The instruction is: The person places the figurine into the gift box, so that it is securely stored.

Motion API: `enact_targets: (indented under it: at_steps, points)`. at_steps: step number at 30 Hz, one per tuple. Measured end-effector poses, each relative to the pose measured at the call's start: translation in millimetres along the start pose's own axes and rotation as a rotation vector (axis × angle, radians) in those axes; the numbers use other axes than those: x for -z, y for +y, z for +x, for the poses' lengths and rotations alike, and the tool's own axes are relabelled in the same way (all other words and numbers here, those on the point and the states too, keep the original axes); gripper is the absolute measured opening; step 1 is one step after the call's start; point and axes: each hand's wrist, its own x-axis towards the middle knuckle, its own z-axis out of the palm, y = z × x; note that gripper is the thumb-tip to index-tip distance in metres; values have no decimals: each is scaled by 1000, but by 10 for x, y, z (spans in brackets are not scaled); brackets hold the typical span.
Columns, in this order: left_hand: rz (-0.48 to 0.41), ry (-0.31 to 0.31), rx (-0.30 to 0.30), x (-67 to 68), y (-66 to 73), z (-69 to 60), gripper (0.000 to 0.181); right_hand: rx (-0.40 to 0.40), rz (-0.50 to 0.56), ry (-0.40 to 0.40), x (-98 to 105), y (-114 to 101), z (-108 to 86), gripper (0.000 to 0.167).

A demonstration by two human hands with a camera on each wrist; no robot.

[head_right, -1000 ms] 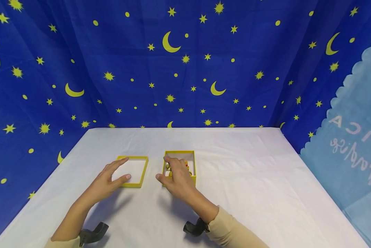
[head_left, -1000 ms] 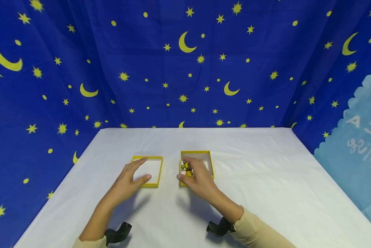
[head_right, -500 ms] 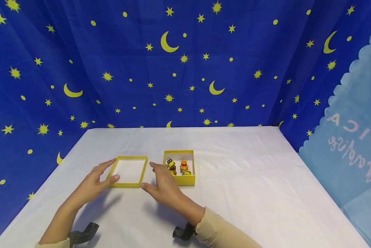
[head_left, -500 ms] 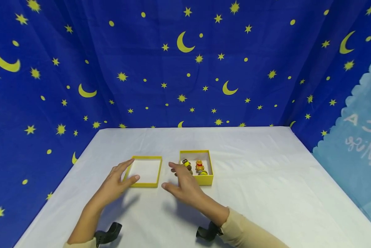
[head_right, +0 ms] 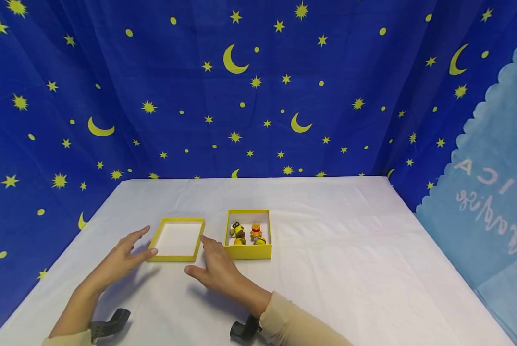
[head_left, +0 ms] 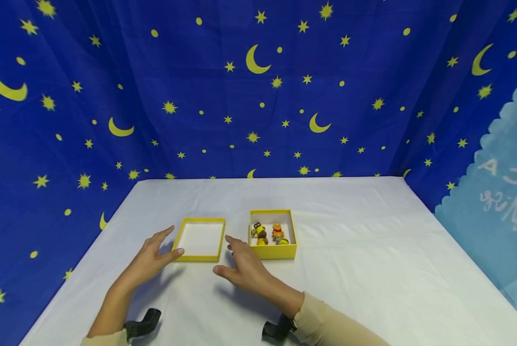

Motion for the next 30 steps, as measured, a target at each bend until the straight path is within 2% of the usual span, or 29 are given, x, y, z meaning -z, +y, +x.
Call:
enact_targets:
  at_steps: [7,12,18,24,30]
  points:
    - [-38,-47,14,-8,-114,18,88,-67,-14,-28,-87,35,42,80]
    - [-43,-78,38,-26,-184,52,90,-80,-4,-43,-155,49,85,82]
    - [-37,-92,42,-38,-250,95,91,-88,27,-22,-221,58,165,81]
    - [-21,-128,97,-50,-316,133,93,-139,69,2,-267,84,223,79]
    - [1,-142,119,-49,-363,169,94,-144,80,26,-288,108,285,78]
